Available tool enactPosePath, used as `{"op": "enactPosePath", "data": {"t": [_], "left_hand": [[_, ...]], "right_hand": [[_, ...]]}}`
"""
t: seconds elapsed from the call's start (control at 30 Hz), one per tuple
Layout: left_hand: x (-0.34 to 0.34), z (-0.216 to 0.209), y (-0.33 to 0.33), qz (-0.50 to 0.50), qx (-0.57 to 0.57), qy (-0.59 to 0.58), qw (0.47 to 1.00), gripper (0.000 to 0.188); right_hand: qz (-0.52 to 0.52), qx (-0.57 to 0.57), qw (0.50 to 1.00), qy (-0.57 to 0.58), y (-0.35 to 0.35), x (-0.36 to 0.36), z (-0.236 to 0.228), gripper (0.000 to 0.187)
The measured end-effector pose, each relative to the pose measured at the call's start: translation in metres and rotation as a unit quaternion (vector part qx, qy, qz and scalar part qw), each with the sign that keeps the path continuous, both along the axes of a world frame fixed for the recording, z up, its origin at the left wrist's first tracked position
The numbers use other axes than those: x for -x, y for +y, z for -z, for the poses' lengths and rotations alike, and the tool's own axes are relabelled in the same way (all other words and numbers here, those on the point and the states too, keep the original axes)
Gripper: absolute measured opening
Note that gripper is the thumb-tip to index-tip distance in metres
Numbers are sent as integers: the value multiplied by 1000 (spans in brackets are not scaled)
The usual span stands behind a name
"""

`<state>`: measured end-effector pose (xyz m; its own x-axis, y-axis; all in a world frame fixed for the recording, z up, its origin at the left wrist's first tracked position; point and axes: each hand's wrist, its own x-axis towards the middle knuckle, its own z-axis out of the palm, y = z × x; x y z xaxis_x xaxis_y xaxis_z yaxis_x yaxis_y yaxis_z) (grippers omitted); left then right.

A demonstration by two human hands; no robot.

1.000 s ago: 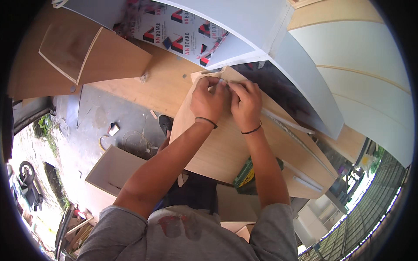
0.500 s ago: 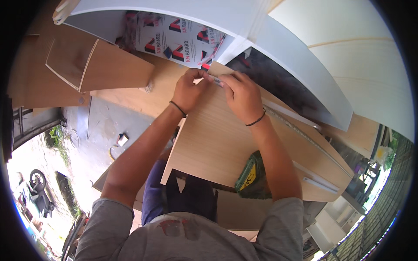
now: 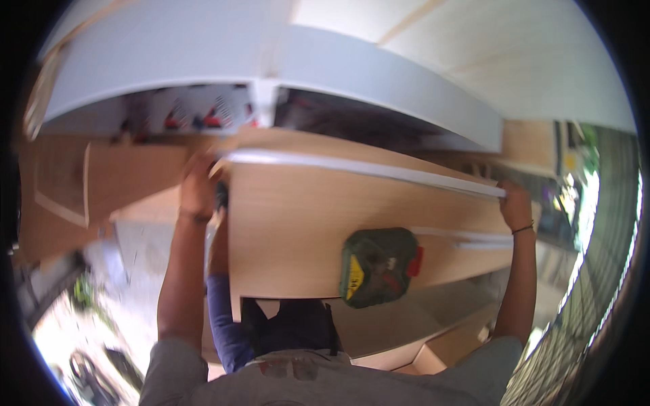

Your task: The person measures a curved wooden panel using a tape measure and aligns a white LED strip along the edge. The person then measures and positions a second LED strip on a separate wooden component within a workshop environment.

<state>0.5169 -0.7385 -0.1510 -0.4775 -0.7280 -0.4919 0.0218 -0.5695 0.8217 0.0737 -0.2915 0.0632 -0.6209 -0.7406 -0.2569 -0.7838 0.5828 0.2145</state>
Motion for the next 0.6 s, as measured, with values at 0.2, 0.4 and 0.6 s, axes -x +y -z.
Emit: {"op": "enactPosePath", "data": {"t": [0.2,0.4,0.6], "left_hand": [[5,-28,24,110,-39,69,991,28],[15,-33,21,91,9,54,994,25],[14,-23,30,68,96,-32,993,14]], "right_hand": [[85,66,940,324,66,-8,-101,11],[146,15,948,281,77,-14,-48,8],[217,-56,966,130,71,-11,67,41]]}}
